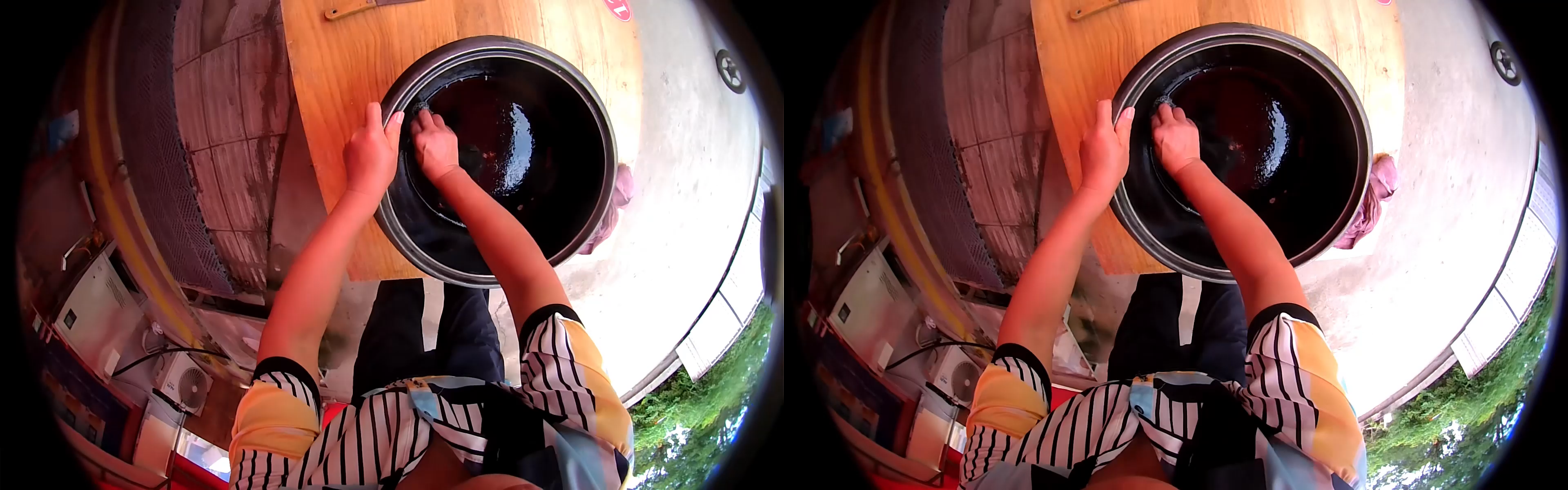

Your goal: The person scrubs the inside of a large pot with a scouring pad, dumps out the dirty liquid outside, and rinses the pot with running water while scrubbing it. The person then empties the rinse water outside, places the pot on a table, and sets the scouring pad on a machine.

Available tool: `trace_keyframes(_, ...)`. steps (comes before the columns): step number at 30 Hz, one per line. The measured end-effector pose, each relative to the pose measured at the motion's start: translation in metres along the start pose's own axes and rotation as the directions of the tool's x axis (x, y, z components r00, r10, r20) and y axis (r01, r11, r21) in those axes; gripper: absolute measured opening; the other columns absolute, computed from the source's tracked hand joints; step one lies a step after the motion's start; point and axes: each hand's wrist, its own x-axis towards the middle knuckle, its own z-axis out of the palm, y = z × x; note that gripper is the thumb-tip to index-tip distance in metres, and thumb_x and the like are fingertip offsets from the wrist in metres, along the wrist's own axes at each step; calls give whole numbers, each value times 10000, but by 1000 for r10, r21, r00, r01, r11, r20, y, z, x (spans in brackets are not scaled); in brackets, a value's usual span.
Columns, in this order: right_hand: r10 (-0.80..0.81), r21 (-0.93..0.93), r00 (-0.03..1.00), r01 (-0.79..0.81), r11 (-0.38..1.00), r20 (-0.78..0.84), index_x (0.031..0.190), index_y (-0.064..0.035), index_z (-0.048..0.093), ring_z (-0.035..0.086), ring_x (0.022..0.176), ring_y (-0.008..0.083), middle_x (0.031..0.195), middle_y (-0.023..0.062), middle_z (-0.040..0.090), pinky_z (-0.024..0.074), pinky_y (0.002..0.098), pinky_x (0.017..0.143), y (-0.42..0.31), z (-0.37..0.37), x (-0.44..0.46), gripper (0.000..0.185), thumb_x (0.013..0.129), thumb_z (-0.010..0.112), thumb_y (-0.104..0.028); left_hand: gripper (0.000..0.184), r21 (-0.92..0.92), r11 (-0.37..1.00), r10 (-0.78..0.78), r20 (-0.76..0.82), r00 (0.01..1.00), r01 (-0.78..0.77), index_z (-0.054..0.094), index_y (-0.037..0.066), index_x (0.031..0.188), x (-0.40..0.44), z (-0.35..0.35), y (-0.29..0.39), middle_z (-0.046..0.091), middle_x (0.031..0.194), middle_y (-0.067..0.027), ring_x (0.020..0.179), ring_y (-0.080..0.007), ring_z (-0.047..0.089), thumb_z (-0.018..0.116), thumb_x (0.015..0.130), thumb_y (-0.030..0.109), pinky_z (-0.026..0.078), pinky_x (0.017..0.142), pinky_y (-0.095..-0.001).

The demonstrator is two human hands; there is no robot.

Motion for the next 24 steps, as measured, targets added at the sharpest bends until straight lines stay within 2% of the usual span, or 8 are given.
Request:
trace_keyframes(3, -189, -74, 981, 193, 978, 50, 781, -93, 584, 541, 778, 241, 871, 50, 519, 497, 360, 604, 39, -27, 18, 109, 706, 521, -140, 295, 3, 1000, -6, 15, 1000, 6, 422, 75, 908, -5, -1, 3, 562, 607, -208, 557, -412, 548, 499, 878, 358, 411, 465, -496)
trace_keyframes(9, 374, -161, 901, -412, 897, -219, 860, -137, 614, 536, 855, 305, 881, 84, 542, 487, 408, 682, 159, -67, -16, 141, 755, 541, -196, 294, 2, 1000, 0, 8, 1000, 0, 418, 73, 897, -2, -4, 3, 551, 586, -203, 544, -410, 544, 497, 880, 356, 408, 460, -496)
trace_keyframes(11, 431, -171, 869, -476, 863, -244, 873, -119, 628, 512, 877, 324, 904, 106, 537, 464, 417, 702, 158, -66, -24, 175, 720, 558, -167, 295, -6, 1000, 14, -11, 1000, -14, 417, 73, 896, -5, 0, 0, 545, 574, -203, 537, -412, 541, 495, 880, 358, 407, 458, -496)
trace_keyframes(13, 324, -250, 902, -396, 884, -285, 839, -74, 620, 491, 898, 333, 935, 117, 529, 434, 407, 704, 164, -24, -4, 181, 673, 558, -115, 297, 4, 1000, -9, 22, 1000, 9, 416, 74, 899, -8, -1, 1, 543, 569, -205, 535, -415, 539, 495, 880, 360, 407, 460, -498)
trace_keyframes(16, 212, -44, 960, -223, 974, -184, 806, -51, 605, 464, 951, 305, 955, 112, 520, 397, 389, 748, 42, -19, 32, 171, 657, 532, -95, 297, 18, 1000, -10, 16, 1000, 10, 420, 75, 911, -4, -1, 1, 546, 573, -211, 541, -420, 540, 495, 879, 361, 408, 462, -500)
trace_keyframes(19, -85, 74, 994, 90, 993, -65, 826, -66, 608, 463, 1017, 247, 994, 67, 527, 387, 358, 829, -10, -5, -19, 175, 687, 519, -125, 297, 22, 1000, -3, -3, 1000, 3, 423, 76, 922, -6, -2, 0, 552, 586, -220, 553, -426, 543, 495, 879, 360, 407, 466, -505)
trace_keyframes(23, -451, 88, 884, 443, 892, 123, 829, -113, 614, 484, 974, 177, 975, 1, 540, 406, 312, 794, 24, -15, -17, 167, 706, 509, -156, 299, 16, 1000, 1, 1, 1000, -1, 424, 72, 933, -4, -1, 1, 558, 604, -228, 564, -433, 543, 493, 880, 359, 403, 469, -509)
trace_keyframes(24, -408, 31, 895, 409, 912, 179, 837, -109, 613, 496, 954, 187, 958, 8, 550, 412, 316, 783, 42, -25, 2, 171, 709, 504, -142, 288, 0, 998, -60, 59, 996, 60, 457, 63, 973, -4, -4, 3, 563, 690, -241, 641, -445, 542, 495, 890, 336, 410, 520, -486)
